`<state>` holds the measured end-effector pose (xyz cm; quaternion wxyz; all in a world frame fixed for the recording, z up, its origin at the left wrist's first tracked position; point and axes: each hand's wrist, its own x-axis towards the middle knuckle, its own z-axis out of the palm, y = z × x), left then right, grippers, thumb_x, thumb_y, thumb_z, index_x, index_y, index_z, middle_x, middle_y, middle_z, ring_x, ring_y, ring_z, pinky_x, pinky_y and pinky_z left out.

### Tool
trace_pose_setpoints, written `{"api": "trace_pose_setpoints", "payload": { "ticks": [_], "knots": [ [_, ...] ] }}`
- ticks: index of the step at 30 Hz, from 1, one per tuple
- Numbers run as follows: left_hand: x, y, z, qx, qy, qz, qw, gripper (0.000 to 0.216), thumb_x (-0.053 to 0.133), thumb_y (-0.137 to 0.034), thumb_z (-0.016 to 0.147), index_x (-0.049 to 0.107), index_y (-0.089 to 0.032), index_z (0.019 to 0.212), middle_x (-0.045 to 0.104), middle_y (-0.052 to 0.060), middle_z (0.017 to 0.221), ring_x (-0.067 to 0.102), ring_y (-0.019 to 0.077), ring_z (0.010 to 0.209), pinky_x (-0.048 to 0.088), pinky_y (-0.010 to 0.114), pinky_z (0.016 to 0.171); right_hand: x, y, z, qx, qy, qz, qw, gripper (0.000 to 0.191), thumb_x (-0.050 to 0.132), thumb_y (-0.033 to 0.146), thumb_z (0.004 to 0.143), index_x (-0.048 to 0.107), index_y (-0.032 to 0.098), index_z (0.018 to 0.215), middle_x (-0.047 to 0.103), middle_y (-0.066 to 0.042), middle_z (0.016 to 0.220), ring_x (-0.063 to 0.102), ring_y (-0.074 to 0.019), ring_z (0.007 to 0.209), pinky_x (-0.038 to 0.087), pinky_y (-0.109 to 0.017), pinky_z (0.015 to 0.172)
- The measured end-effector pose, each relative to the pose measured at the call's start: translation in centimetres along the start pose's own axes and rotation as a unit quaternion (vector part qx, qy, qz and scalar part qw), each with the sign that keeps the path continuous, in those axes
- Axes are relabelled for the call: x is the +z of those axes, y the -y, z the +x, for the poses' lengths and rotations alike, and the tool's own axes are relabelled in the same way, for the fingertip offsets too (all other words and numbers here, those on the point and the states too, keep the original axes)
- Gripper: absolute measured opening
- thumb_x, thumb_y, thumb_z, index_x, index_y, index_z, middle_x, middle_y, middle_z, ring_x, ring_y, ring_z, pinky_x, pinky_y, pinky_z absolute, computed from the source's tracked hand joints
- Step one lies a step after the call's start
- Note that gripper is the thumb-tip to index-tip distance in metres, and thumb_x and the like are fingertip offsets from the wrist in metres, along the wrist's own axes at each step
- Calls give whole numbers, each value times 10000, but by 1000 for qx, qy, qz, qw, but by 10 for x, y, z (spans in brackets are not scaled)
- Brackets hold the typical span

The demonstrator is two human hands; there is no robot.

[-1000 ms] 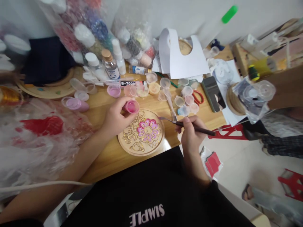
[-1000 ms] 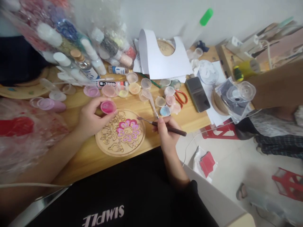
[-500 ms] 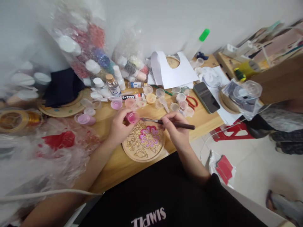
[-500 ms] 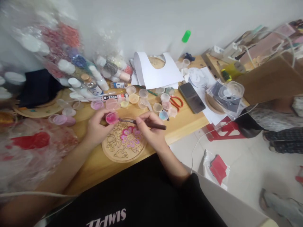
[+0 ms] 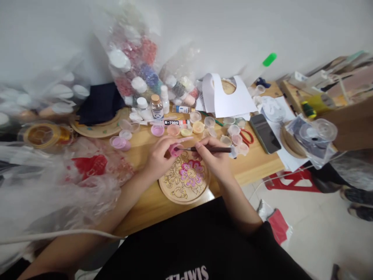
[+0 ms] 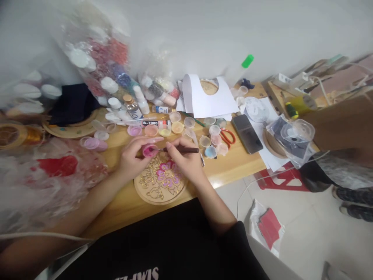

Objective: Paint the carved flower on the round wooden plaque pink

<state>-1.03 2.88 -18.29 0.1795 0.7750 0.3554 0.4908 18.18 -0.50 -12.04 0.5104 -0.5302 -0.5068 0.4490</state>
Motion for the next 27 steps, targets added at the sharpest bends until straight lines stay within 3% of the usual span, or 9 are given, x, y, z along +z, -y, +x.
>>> {"api": "trace_pose_setpoints", "payload": {
  "ticks": [4, 9, 21, 27],
  "knots": [
    [2, -2, -1, -31, 4, -22, 999, 251, 760, -105, 916, 684, -201, 1135, 800, 59, 1072, 775, 203, 988, 647, 323, 877, -1, -5, 7, 63, 13, 58, 996, 340, 829, 501, 823, 654, 240, 694, 684, 25, 588, 615, -133, 511, 543, -277, 520],
    [2, -5, 0, -52, -8, -36, 998, 213, 779, -128, 912, 680, -200, 1086, 789, 44, 1006, 765, 188, 930, 630, 293, 838, -1, -5, 7, 101, -40, 99, 989, 353, 834, 487, 782, 605, 246, 661, 665, 37, 556, 607, -122, 498, 521, -256, 498],
    [2, -5, -1, -127, 33, -35, 991, 238, 767, -108, 862, 694, -191, 1073, 795, 42, 1028, 758, 191, 930, 634, 304, 843, -2, -2, 4, 98, -56, 147, 983, 352, 883, 438, 757, 622, 236, 635, 665, 31, 536, 592, -112, 463, 490, -231, 454],
    [0, -5, 0, -184, 52, -15, 982, 218, 757, -171, 862, 708, -205, 1072, 793, 27, 1024, 742, 178, 889, 630, 275, 819, -31, 2, -15, 73, -107, 122, 984, 342, 830, 422, 797, 603, 240, 618, 625, 55, 499, 560, -110, 415, 432, -222, 400]
  ]
}}
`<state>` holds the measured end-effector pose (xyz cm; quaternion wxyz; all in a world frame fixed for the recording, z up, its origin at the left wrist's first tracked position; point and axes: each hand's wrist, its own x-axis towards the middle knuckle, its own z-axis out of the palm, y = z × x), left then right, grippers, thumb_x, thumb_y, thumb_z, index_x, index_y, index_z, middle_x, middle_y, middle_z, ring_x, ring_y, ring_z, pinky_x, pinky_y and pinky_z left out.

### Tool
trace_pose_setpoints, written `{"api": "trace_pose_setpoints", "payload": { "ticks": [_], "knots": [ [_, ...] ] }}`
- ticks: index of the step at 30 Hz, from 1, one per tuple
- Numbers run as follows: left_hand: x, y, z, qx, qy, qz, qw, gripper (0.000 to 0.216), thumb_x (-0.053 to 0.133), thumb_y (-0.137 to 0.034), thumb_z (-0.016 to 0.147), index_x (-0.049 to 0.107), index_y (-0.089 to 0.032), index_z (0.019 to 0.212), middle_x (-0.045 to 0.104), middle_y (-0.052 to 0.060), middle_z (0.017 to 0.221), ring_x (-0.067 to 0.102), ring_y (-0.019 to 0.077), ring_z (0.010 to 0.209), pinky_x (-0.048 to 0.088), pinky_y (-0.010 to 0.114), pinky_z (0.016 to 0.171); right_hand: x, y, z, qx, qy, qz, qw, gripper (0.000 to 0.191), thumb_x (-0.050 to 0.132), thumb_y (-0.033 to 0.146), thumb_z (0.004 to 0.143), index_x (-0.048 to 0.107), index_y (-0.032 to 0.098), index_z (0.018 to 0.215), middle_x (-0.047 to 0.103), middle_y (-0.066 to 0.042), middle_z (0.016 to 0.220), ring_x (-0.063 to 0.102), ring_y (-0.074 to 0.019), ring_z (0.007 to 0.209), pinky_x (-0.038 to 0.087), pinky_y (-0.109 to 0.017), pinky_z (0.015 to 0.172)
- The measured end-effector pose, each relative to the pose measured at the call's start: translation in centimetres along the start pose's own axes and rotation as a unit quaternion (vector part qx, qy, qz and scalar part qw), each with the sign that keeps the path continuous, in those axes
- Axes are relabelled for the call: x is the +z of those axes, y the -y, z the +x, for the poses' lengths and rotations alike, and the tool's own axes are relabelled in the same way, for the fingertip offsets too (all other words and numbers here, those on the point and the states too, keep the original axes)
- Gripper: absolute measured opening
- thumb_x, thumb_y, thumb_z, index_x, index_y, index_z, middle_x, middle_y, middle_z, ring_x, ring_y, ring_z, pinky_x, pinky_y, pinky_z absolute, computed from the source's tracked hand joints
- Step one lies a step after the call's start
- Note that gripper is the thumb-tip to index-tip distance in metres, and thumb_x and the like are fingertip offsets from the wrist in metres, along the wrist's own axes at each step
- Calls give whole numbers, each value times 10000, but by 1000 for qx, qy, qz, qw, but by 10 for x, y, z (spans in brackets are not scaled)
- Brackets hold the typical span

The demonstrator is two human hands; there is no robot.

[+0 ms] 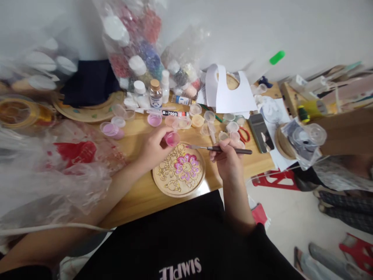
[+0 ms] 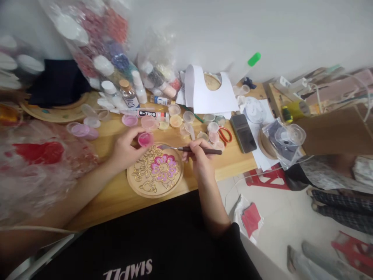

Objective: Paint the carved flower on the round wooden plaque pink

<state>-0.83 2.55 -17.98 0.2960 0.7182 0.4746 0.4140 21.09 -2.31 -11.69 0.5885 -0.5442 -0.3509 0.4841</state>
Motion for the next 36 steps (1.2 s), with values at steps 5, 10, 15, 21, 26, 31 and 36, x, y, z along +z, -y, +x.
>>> {"api": "trace_pose_setpoints", "payload": {
  "ticks": [5, 10, 15, 21, 26, 31, 36],
  "knots": [
    [0, 3, 1, 15, -18, -1, 1000, 216, 743, -188, 847, 724, -214, 1061, 804, 27, 1003, 731, 179, 850, 626, 265, 781, -34, 3, -30, -26, -87, -54, 994, 284, 813, 356, 787, 621, 238, 614, 640, 51, 510, 567, -120, 404, 417, -237, 401],
    [0, 5, 2, 24, -18, -14, 999, 199, 765, -218, 839, 728, -225, 1034, 803, 35, 987, 727, 190, 823, 623, 282, 740, -48, -1, -53, -45, -125, -165, 977, 256, 798, 338, 843, 658, 235, 656, 685, 26, 541, 641, -157, 470, 501, -273, 471],
    [-2, 5, 3, 23, -13, -5, 1000, 217, 795, -234, 835, 722, -232, 1039, 797, 39, 982, 728, 199, 807, 632, 303, 734, -43, 2, -55, -60, -100, -218, 969, 282, 808, 380, 854, 675, 232, 653, 699, 20, 532, 639, -147, 454, 499, -254, 454],
    [-1, 4, 1, 20, -13, 3, 1000, 209, 781, -214, 830, 722, -227, 1031, 791, 34, 964, 722, 194, 805, 624, 297, 740, -35, 14, -57, -102, -49, -321, 940, 289, 801, 411, 893, 710, 231, 685, 739, 3, 581, 664, -143, 487, 520, -245, 477],
    [0, 4, 2, 25, -15, -7, 1000, 213, 769, -186, 823, 719, -229, 1026, 782, 34, 956, 719, 199, 813, 630, 310, 759, -36, 14, -60, -111, -36, -353, 928, 281, 792, 416, 906, 703, 237, 708, 719, 12, 577, 657, -146, 484, 524, -254, 483],
    [-1, 3, 2, 15, -13, -6, 1000, 217, 768, -201, 812, 729, -232, 1024, 785, 29, 963, 706, 195, 817, 637, 312, 781, -38, 14, -62, -125, -29, -359, 925, 215, 774, 336, 902, 703, 240, 724, 724, 19, 593, 666, -145, 500, 521, -253, 498],
    [0, 3, 2, 6, -9, -11, 1000, 211, 762, -201, 813, 725, -229, 1019, 786, 36, 977, 711, 202, 836, 643, 324, 809, -39, 13, -62, -127, -31, -362, 923, 213, 760, 318, 901, 694, 239, 714, 715, 25, 585, 653, -139, 495, 506, -255, 499]
  ]
}}
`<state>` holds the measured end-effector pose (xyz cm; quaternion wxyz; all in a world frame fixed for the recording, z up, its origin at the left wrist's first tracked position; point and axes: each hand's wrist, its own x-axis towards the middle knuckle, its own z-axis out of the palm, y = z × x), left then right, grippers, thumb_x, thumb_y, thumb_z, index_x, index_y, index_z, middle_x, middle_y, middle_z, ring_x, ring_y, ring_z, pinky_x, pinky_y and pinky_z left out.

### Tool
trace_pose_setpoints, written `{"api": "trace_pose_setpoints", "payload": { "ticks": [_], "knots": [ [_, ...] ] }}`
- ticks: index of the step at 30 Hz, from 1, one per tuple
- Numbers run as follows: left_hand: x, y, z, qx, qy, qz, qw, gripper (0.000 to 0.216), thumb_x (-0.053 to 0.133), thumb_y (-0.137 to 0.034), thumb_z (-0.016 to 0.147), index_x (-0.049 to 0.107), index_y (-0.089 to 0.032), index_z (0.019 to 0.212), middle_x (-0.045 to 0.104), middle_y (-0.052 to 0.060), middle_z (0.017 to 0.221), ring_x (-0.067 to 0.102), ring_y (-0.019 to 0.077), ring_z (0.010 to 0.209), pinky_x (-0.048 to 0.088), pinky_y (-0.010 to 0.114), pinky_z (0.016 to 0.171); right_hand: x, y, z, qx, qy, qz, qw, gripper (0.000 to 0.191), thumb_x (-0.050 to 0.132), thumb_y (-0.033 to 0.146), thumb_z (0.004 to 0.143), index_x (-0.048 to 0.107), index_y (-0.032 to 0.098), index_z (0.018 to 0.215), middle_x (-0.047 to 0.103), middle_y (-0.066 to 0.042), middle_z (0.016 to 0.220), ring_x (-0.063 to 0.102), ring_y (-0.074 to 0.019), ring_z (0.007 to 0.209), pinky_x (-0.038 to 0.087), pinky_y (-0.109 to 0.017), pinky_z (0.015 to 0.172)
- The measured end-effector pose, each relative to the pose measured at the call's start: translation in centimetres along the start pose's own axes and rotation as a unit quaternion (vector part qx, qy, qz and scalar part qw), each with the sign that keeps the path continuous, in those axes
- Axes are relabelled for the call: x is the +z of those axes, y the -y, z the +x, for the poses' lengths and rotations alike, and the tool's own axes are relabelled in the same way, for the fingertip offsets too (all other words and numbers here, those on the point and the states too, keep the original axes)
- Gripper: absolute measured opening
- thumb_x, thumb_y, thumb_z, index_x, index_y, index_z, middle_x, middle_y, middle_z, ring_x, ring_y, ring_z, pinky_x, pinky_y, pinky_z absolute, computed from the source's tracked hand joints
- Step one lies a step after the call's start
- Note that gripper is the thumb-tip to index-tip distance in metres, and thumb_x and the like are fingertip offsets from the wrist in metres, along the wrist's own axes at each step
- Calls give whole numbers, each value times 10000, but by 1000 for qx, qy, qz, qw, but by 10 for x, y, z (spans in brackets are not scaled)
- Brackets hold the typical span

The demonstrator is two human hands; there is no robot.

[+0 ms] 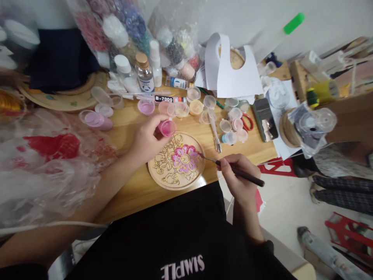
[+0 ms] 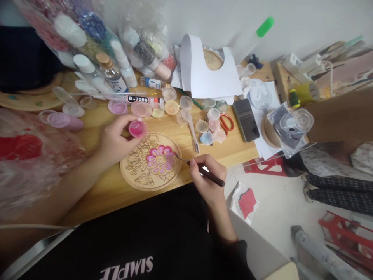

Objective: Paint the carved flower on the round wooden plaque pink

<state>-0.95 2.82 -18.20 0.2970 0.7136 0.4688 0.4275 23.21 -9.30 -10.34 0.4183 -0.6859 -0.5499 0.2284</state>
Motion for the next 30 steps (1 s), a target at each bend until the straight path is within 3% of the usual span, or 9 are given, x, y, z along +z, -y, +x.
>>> {"api": "trace_pose_setpoints", "payload": {
  "ticks": [16, 26, 30],
  "knots": [
    [-1, -1, -1, -11, 15, 4, 1000, 274, 766, -186, 830, 713, -222, 1096, 777, 22, 1003, 714, 191, 873, 636, 305, 843, 6, 1, 4, 3, -7, 4, 1000, 246, 763, 376, 893, 712, 241, 693, 752, 7, 604, 681, -151, 505, 539, -263, 484],
    [0, -1, 0, -8, 10, -11, 1000, 242, 779, -180, 814, 720, -227, 1044, 773, 26, 976, 715, 196, 850, 631, 307, 798, 5, -2, 2, 0, -12, 14, 1000, 211, 769, 331, 905, 716, 239, 723, 765, 9, 614, 688, -146, 501, 535, -247, 485],
    [0, -1, 0, 0, 9, -10, 1000, 235, 779, -177, 819, 715, -230, 1040, 772, 27, 968, 719, 196, 840, 634, 308, 797, 7, 0, 3, 4, -12, 14, 1000, 284, 775, 410, 928, 712, 234, 715, 759, -1, 600, 675, -147, 481, 523, -251, 471]
  ]
}}
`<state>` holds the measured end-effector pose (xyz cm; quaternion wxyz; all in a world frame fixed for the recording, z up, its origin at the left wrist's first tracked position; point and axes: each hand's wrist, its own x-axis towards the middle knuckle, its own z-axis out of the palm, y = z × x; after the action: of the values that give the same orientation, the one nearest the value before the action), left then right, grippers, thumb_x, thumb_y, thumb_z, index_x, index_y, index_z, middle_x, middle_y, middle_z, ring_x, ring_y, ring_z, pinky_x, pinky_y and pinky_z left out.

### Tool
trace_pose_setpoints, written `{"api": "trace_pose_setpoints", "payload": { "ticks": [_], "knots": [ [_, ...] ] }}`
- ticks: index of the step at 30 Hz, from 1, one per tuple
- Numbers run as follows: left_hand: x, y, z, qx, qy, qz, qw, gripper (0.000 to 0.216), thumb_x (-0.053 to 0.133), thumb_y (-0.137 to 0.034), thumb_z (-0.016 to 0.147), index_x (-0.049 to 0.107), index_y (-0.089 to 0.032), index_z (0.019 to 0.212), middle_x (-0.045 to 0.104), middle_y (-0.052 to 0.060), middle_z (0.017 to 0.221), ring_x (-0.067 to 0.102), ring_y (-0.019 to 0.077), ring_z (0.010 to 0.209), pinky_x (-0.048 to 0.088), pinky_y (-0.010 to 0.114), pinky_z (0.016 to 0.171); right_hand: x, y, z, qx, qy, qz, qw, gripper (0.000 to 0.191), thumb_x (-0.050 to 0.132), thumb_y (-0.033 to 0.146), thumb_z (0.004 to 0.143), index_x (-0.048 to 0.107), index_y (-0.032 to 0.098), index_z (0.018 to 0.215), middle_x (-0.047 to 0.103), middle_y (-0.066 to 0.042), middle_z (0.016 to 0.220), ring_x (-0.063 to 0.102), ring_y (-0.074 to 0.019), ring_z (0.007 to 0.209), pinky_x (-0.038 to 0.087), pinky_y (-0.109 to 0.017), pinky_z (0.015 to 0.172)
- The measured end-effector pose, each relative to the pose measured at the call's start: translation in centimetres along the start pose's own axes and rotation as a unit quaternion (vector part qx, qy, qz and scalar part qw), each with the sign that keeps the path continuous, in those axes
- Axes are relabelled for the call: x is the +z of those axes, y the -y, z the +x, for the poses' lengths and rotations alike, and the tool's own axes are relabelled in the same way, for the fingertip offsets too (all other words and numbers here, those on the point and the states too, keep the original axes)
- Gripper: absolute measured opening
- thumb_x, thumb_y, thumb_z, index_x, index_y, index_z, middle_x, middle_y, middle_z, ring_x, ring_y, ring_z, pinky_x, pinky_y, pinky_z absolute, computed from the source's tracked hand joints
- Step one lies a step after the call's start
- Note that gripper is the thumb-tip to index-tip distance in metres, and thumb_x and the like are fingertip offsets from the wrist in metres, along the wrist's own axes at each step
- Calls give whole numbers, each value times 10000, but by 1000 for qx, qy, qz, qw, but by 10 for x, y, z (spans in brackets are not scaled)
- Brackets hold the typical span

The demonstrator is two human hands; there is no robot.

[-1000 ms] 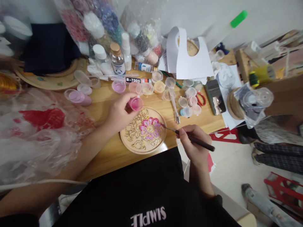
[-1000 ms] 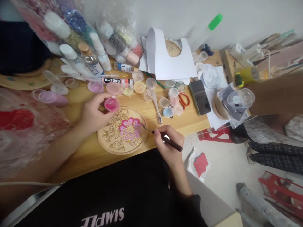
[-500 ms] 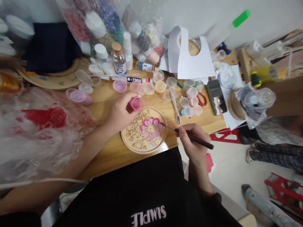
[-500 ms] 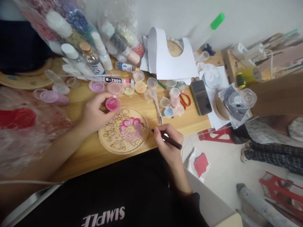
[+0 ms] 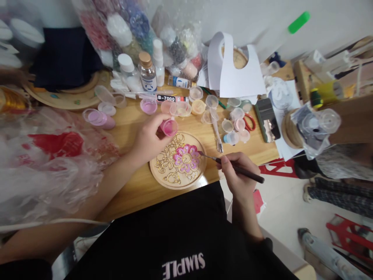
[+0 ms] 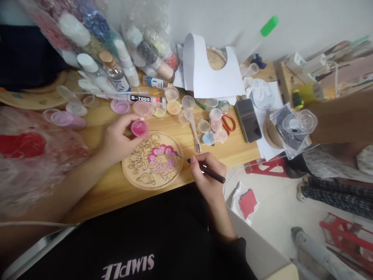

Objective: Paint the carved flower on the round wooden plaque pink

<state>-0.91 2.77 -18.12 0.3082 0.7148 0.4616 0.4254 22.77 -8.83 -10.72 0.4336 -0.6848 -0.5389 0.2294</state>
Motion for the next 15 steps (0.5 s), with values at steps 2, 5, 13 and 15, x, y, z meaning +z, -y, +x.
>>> {"api": "trace_pose_setpoints", "payload": {
  "ticks": [2, 5, 13, 15],
  "knots": [
    [0, 0, 0, -7, 2, 6, 1000, 245, 776, -189, 826, 716, -228, 1060, 775, 27, 971, 716, 196, 847, 638, 307, 808, 1, 1, 0, 3, -3, 4, 1000, 328, 775, 454, 938, 707, 233, 706, 745, 0, 579, 659, -144, 462, 514, -251, 459],
    [0, -1, 0, -14, 2, 5, 1000, 247, 780, -194, 825, 723, -226, 1063, 778, 30, 972, 715, 199, 851, 640, 310, 808, 1, 0, 0, 6, -7, 10, 1000, 348, 769, 460, 950, 708, 226, 699, 745, 0, 576, 670, -142, 469, 523, -245, 465],
    [-1, -6, 0, -27, 11, 31, 999, 240, 751, -170, 845, 720, -212, 1079, 786, 34, 1009, 732, 194, 876, 636, 304, 838, -3, -9, -3, 11, -15, 1, 1000, 338, 771, 426, 950, 706, 211, 697, 733, 12, 571, 651, -125, 461, 498, -234, 467],
    [-2, -8, 0, -32, 16, 38, 999, 246, 746, -166, 846, 716, -206, 1087, 788, 36, 1016, 730, 191, 881, 634, 300, 843, -3, -9, -3, 4, -14, 4, 1000, 316, 771, 402, 953, 711, 212, 707, 745, 9, 588, 667, -127, 475, 499, -230, 474]
  ]
}}
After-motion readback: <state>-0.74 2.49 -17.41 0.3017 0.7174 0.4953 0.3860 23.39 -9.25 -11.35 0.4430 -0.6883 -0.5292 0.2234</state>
